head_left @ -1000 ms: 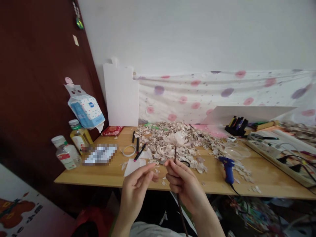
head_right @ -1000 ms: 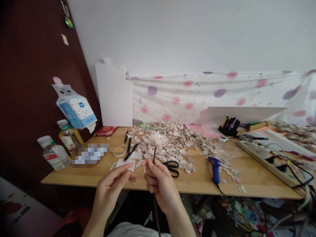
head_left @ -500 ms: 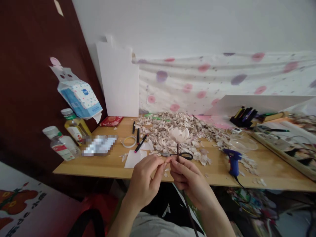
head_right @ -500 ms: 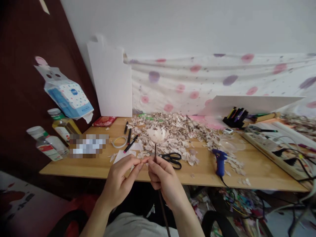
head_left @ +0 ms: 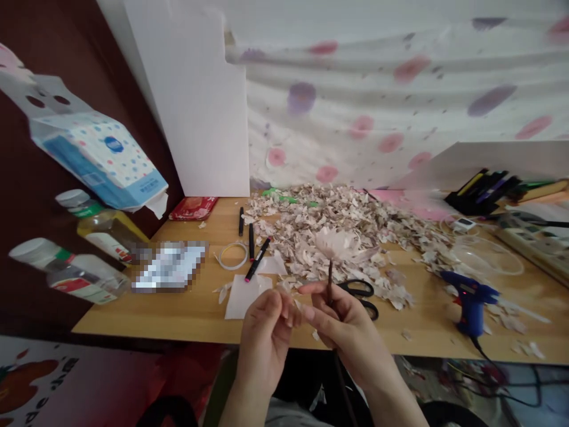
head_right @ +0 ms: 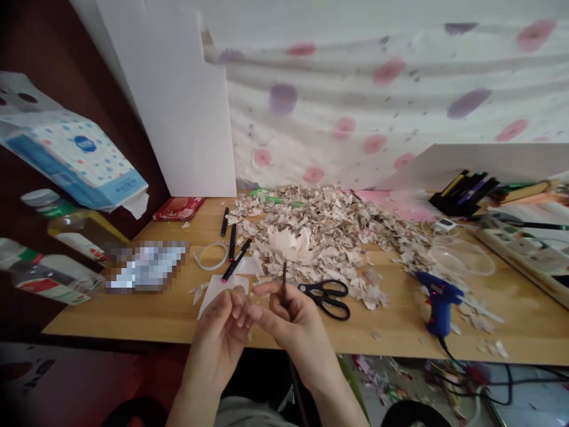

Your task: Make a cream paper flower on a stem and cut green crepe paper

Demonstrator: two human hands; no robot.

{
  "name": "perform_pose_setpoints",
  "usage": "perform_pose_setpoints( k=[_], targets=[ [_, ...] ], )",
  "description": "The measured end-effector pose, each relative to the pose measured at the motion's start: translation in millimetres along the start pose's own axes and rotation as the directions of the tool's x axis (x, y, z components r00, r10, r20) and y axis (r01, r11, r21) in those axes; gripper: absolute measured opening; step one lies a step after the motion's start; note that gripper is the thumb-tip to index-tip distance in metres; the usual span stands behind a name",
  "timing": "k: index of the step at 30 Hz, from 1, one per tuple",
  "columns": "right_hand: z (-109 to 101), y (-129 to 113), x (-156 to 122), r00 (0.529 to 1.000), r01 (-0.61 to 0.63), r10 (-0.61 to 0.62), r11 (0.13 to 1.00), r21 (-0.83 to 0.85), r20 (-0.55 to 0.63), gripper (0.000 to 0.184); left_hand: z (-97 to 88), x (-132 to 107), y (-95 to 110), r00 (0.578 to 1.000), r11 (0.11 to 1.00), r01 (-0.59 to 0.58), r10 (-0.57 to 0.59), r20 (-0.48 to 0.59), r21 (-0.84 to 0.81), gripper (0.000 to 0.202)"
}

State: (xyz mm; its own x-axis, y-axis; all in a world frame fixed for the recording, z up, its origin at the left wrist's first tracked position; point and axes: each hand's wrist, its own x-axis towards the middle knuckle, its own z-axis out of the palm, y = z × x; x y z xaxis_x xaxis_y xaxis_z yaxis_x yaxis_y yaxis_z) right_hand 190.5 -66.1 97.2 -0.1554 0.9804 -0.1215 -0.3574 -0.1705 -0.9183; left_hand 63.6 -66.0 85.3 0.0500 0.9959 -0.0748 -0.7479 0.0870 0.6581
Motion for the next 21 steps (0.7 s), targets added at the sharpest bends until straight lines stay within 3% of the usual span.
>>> perform_pose_setpoints(
  k=[6, 11, 15, 21],
  targets=[
    [1.4, 9.7, 16.4, 0.992, -0.042, 0.042, 0.999, -0.002, -0.119, 0.043, -7.7, 6.8, -22.1, 0.999, 0.988, 0.003, 0.003, -0.040, 0.154, 0.029],
    [0.3, 20.9, 26.6, 0.973, -0.008, 0.021, 0.998, 0.057, -0.228, 0.043, -13.4, 11.7, -31.8, 0.985, 0.895, -0.136, 0.168, -0.037, 0.426, 0.028],
    [-1.8, 24.2, 30.7, 0.979, -0.021, 0.025, 1.000, 0.022, -0.202, 0.042, -19.0, 17.8, -31.7, 0.977, 0.861, -0.144, 0.203, -0.070, 0.488, 0.024],
    [-6.3, 24.0, 37.7, 0.976, -0.131, 0.129, 0.991, 0.002, -0.176, 0.049, -30.4, 28.7, -23.5, 0.958, 0.863, -0.115, 0.227, -0.175, 0.491, 0.023]
  ],
)
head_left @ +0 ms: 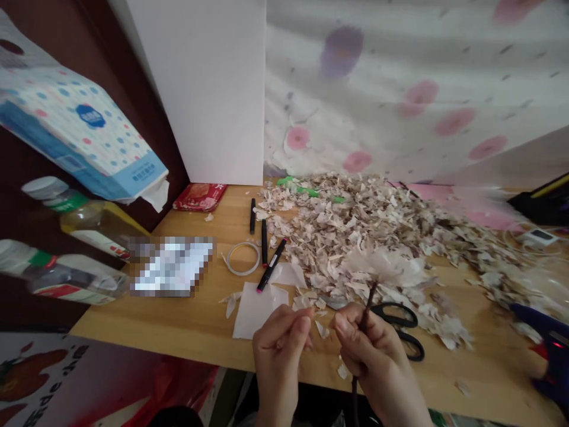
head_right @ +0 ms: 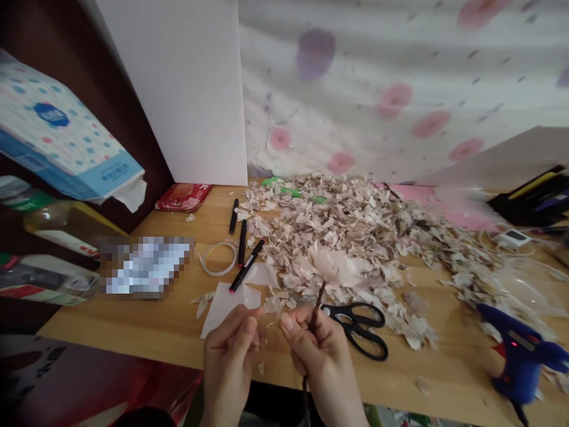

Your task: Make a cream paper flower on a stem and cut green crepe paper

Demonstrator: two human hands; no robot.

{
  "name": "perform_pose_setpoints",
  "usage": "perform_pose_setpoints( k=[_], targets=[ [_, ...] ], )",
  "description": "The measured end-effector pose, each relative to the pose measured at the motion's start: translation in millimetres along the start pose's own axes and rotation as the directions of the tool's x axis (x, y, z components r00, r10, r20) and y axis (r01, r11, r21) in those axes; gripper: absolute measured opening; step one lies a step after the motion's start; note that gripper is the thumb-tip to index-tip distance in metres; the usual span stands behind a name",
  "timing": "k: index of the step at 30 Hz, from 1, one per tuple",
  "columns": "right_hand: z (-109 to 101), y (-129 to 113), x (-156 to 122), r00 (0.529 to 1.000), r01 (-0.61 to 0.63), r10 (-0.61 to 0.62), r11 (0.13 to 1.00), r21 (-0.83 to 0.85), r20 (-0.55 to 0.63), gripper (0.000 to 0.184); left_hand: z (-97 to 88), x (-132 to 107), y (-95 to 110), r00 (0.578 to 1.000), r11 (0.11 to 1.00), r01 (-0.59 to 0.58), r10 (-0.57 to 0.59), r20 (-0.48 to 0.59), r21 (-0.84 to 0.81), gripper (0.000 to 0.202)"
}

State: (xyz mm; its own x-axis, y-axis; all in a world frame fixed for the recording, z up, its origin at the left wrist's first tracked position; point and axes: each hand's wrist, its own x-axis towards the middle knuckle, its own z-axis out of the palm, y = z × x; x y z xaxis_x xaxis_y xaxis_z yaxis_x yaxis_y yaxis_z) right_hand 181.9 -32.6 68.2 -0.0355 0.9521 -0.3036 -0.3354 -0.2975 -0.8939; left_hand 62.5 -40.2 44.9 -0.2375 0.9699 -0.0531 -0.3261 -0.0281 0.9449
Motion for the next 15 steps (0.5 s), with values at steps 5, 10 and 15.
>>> perform_pose_setpoints(
  k=[5, 10, 15],
  targets=[
    [2.8, 0.7, 5.6, 0.991, -0.114, 0.114, 0.993, -0.008, 0.069, 0.057, 3.6, 0.3, -2.4, 0.979, 0.979, 0.169, -0.155, 0.130, -0.111, 0.032],
    [5.0, 3.8, 8.1, 0.991, -0.107, 0.104, 0.994, 0.035, 0.089, 0.060, 15.5, -3.8, -2.1, 0.965, 0.923, 0.253, -0.220, 0.143, -0.289, 0.040],
    [-6.7, 6.0, 4.9, 0.988, -0.075, 0.076, 0.997, -0.013, 0.133, 0.053, 24.1, -1.1, 3.0, 0.918, 0.799, 0.394, -0.316, 0.241, -0.454, 0.048]
  ],
)
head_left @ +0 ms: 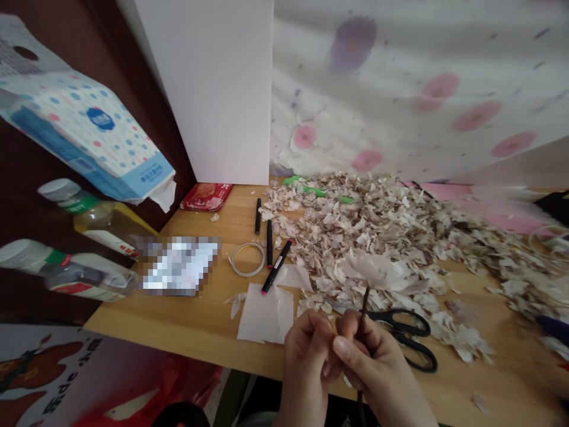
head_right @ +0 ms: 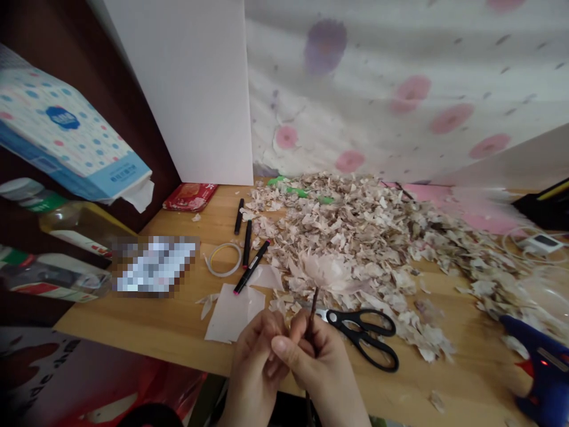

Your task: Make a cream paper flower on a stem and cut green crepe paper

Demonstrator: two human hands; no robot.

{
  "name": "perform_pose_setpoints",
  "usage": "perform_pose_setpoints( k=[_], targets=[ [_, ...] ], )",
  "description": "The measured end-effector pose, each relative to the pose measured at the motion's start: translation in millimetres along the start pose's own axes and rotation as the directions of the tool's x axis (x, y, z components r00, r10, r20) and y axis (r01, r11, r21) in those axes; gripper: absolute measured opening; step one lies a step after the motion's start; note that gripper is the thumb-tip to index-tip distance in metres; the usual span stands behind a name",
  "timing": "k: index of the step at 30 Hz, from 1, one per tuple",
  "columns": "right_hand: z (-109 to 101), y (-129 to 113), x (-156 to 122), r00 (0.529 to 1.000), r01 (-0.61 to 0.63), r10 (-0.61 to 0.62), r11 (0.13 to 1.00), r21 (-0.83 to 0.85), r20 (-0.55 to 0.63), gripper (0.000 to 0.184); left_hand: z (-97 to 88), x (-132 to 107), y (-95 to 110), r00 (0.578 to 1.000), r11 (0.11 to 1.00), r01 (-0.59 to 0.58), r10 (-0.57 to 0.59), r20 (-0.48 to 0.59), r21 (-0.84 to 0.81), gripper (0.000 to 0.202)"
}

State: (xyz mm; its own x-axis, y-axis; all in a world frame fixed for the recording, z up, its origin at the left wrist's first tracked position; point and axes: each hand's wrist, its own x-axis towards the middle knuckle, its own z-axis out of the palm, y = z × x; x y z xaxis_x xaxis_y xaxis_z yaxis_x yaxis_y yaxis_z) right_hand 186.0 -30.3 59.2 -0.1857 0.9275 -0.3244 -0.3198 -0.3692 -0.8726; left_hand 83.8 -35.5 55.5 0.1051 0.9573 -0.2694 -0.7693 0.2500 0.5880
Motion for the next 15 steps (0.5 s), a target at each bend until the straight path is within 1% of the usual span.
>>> perform_pose_setpoints(
  k=[3, 4, 6, 8, 9, 10, 12, 13, 15],
  targets=[
    [-10.0, -1.9, -4.5, 0.998, 0.051, -0.054, 0.995, -0.084, -0.040, 0.044, 5.8, -0.1, 11.1, 0.999, 0.998, 0.023, -0.022, 0.025, -0.061, 0.054],
    [-11.7, -2.9, -6.1, 0.996, 0.077, -0.082, 0.991, -0.110, -0.044, 0.044, 8.5, -0.9, 15.4, 0.999, 0.996, 0.035, -0.032, 0.042, -0.085, 0.056],
    [-11.1, -4.6, -9.5, 0.992, 0.117, -0.122, 0.983, -0.140, -0.029, 0.055, 15.3, -2.9, 21.7, 0.996, 0.987, 0.055, -0.044, 0.076, -0.149, 0.061],
    [-5.9, -5.6, -13.2, 0.993, 0.117, -0.117, 0.987, -0.112, 0.004, 0.065, 23.0, -4.2, 23.3, 0.994, 0.971, 0.033, -0.008, 0.105, -0.238, 0.062],
    [-2.5, -5.8, -15.0, 0.994, 0.111, -0.110, 0.990, -0.083, 0.015, 0.065, 26.6, -4.2, 22.2, 0.994, 0.956, 0.008, 0.023, 0.105, -0.295, 0.059],
    [0.9, -5.8, -16.8, 0.994, 0.105, -0.104, 0.993, -0.059, 0.018, 0.063, 29.6, -3.9, 20.2, 0.995, 0.937, -0.017, 0.051, 0.088, -0.350, 0.055],
    [6.2, -5.7, -19.4, 0.994, 0.109, -0.110, 0.993, -0.054, -0.006, 0.054, 33.6, -2.9, 14.7, 0.997, 0.906, -0.054, 0.071, 0.024, -0.420, 0.044],
    [7.5, -5.6, -20.2, 0.992, 0.122, -0.125, 0.989, -0.079, -0.036, 0.049, 34.4, -2.6, 11.8, 0.998, 0.904, -0.069, 0.067, -0.020, -0.423, 0.038],
    [7.1, -5.9, -20.9, 0.980, 0.154, -0.171, 0.976, -0.155, -0.102, 0.042, 34.1, -2.7, 6.8, 0.993, 0.923, -0.105, 0.079, -0.085, -0.369, 0.032]
  ],
)
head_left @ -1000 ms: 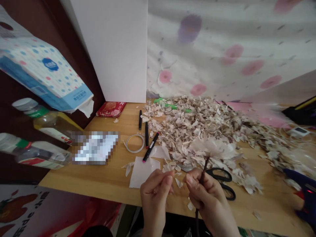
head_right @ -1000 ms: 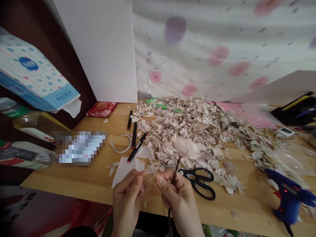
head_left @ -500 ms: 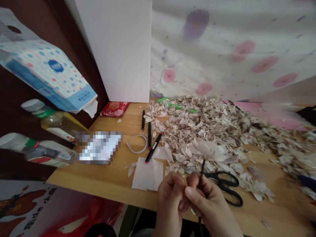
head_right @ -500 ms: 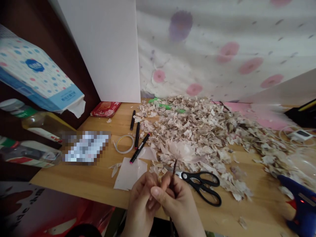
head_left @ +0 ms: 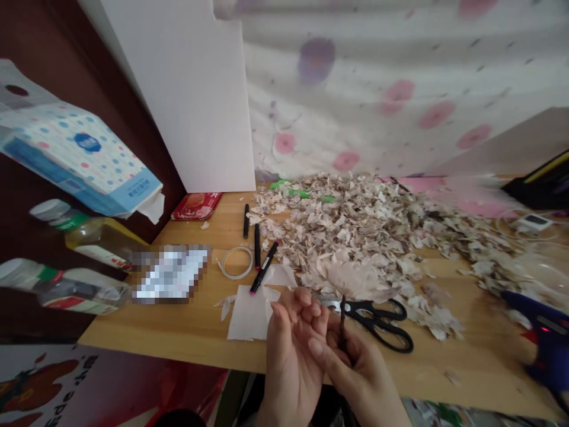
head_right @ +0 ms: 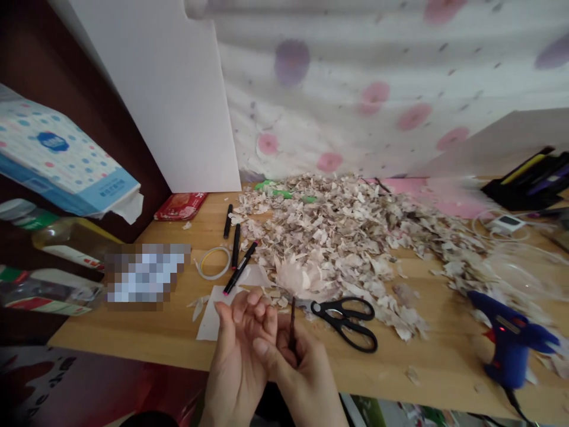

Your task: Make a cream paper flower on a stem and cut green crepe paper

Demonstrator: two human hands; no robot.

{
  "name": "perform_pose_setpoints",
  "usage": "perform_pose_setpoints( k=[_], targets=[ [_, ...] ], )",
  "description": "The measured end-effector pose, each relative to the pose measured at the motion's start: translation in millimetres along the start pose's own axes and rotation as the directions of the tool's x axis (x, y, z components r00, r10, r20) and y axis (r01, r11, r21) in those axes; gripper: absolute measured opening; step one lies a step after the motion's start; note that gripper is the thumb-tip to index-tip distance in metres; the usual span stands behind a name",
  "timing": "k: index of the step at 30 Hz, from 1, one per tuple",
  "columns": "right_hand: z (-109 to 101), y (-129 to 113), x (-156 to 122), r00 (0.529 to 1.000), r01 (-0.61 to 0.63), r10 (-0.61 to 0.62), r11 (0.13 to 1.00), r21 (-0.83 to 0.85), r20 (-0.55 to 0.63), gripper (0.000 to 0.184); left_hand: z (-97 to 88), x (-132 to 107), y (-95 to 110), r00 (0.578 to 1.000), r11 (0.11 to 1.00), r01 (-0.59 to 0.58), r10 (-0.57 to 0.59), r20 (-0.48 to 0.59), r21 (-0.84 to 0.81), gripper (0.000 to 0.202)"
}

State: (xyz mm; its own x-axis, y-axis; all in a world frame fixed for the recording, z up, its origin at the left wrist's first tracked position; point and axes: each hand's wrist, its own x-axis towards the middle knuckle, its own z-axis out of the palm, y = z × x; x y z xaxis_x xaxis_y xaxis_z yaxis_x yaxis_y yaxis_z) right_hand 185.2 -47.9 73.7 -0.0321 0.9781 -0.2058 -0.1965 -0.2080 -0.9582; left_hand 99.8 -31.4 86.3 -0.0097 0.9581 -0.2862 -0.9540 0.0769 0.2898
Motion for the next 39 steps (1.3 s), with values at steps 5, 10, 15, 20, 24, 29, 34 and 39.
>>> perform_pose_setpoints(
  k=[5, 10, 15, 20, 24, 29, 34, 39],
  targets=[
    [-10.9, 0.7, 1.0, 0.988, 0.075, -0.080, 0.996, -0.042, -0.132, 0.041, -7.3, -2.8, -2.9, 0.993, 0.979, -0.101, 0.088, 0.079, 0.175, 0.034],
    [-15.6, 5.1, -1.4, 0.979, 0.090, -0.094, 0.995, -0.032, -0.178, 0.033, -14.4, -4.8, -5.6, 0.997, 0.966, -0.075, 0.069, 0.032, 0.248, 0.036],
    [-12.6, 0.7, -4.5, 0.984, 0.108, -0.111, 0.994, -0.032, -0.138, 0.038, -15.6, -4.8, -11.3, 0.996, 0.966, -0.057, 0.071, -0.047, 0.252, 0.027],
    [-17.4, -1.5, -8.7, 0.997, 0.049, -0.049, 0.999, 0.003, -0.066, 0.037, -15.2, -0.3, -12.8, 0.987, 0.953, -0.086, 0.120, -0.103, 0.289, 0.026],
    [-21.7, 3.6, -9.4, 0.999, -0.040, 0.041, 0.999, 0.024, -0.034, 0.039, -18.5, -1.2, -9.8, 0.986, 0.915, -0.105, 0.148, -0.081, 0.389, 0.035],
    [-22.3, 6.5, -4.8, 1.000, -0.029, 0.029, 0.998, 0.058, 0.010, 0.050, -25.9, -8.8, -3.3, 0.982, 0.807, -0.190, 0.163, 0.099, 0.560, 0.023],
    [-22.5, 6.9, 0.5, 0.993, -0.041, 0.040, 0.999, 0.013, 0.111, 0.040, -33.2, -11.4, 9.0, 0.883, 0.404, -0.465, 0.276, 0.380, 0.788, 0.038],
    [-26.4, -2.7, 3.4, 0.974, -0.125, 0.109, 0.990, 0.068, 0.196, 0.034, -29.4, -8.2, 19.8, 0.703, 0.006, -0.698, 0.196, 0.684, 0.716, 0.054]
  ],
)
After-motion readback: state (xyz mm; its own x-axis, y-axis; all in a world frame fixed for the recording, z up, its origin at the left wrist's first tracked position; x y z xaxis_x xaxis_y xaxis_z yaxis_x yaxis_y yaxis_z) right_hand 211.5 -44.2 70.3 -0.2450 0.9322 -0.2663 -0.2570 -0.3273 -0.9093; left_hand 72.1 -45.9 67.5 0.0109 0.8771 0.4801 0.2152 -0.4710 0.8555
